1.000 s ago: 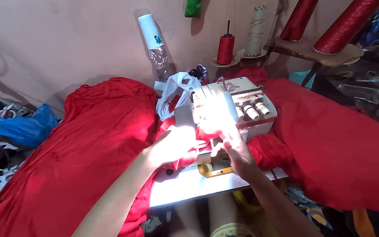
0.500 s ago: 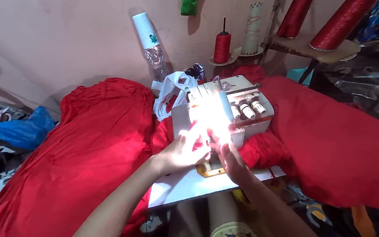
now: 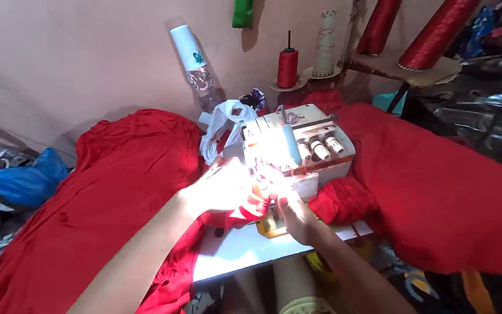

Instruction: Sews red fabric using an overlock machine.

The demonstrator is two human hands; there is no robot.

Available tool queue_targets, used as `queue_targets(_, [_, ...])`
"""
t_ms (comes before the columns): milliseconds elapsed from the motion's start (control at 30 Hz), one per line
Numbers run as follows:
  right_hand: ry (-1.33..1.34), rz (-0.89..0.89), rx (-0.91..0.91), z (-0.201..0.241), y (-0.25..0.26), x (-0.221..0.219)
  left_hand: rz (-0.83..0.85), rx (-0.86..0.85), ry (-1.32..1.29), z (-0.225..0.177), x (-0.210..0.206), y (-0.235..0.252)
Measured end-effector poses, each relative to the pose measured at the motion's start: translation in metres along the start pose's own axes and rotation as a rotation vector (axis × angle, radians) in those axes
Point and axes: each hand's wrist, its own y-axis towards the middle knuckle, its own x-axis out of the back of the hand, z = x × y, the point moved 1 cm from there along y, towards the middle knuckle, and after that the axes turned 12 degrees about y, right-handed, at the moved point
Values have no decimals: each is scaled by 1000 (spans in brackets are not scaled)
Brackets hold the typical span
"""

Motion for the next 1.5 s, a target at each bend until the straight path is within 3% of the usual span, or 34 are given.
queue_targets(67, [29,0,-13,1,0,2,-50,-37,-214,-3,5,-4])
queue_targets(167, [59,0,-4,0,2,4,31,0,-415,-9,15,-9])
queue_targets(233, [93,7,-38,1,6,4,-18,-27,-415,-10,13,-10])
queue_targets(333, [148,51,-129,5,12,2,-322,-76,-265,-16,3,-11])
queue_targets(367, [182,64,-149,7,13,1,-354,-57,-223,-16,1,-10])
queue_targets(433, [194,72,-139,9,14,0,-208,2,-256,-16,5,-11])
queue_targets(500, [45,92,-44,12,13,1,-83,-18,-338,-13,6,-10])
queue_targets(600, [-494,-26,211,19,6,7,-181,-17,-198,-5,0,-5])
queue_targets(700, [-731,-67,58,30,-5,5,-157,102,-200,10,-2,-8])
queue_targets(767, [-600,209,-189,37,1,-16,-94,95,-439,12,2,-13])
queue_targets(833, [-316,341,2,12,11,-49,12,93,-606,6,9,-13])
queue_targets(867, [-163,352,107,1,13,-62,49,103,-558,4,12,-11])
queue_targets(900, [-77,254,194,-7,12,-68,71,124,-458,2,16,-10])
queue_targets(967, [-2,-113,315,-13,7,-60,93,168,-265,-1,22,-8])
queue_targets(1033, [-75,-384,282,-11,7,-34,84,159,-197,-2,20,-9])
queue_targets(1067, [-131,-400,214,-7,9,-22,62,136,-191,-4,18,-9])
queue_targets(1167, [-49,-93,60,-6,19,5,-52,12,-139,-13,16,-7])
queue_targets(1300, [-76,307,-65,-2,25,18,-5,-76,-97,-25,23,0])
queue_targets(1400, [103,358,-177,-4,12,20,178,40,-2,-17,20,9])
queue_targets(1500, [182,302,-246,-9,2,21,139,64,40,-13,11,10])
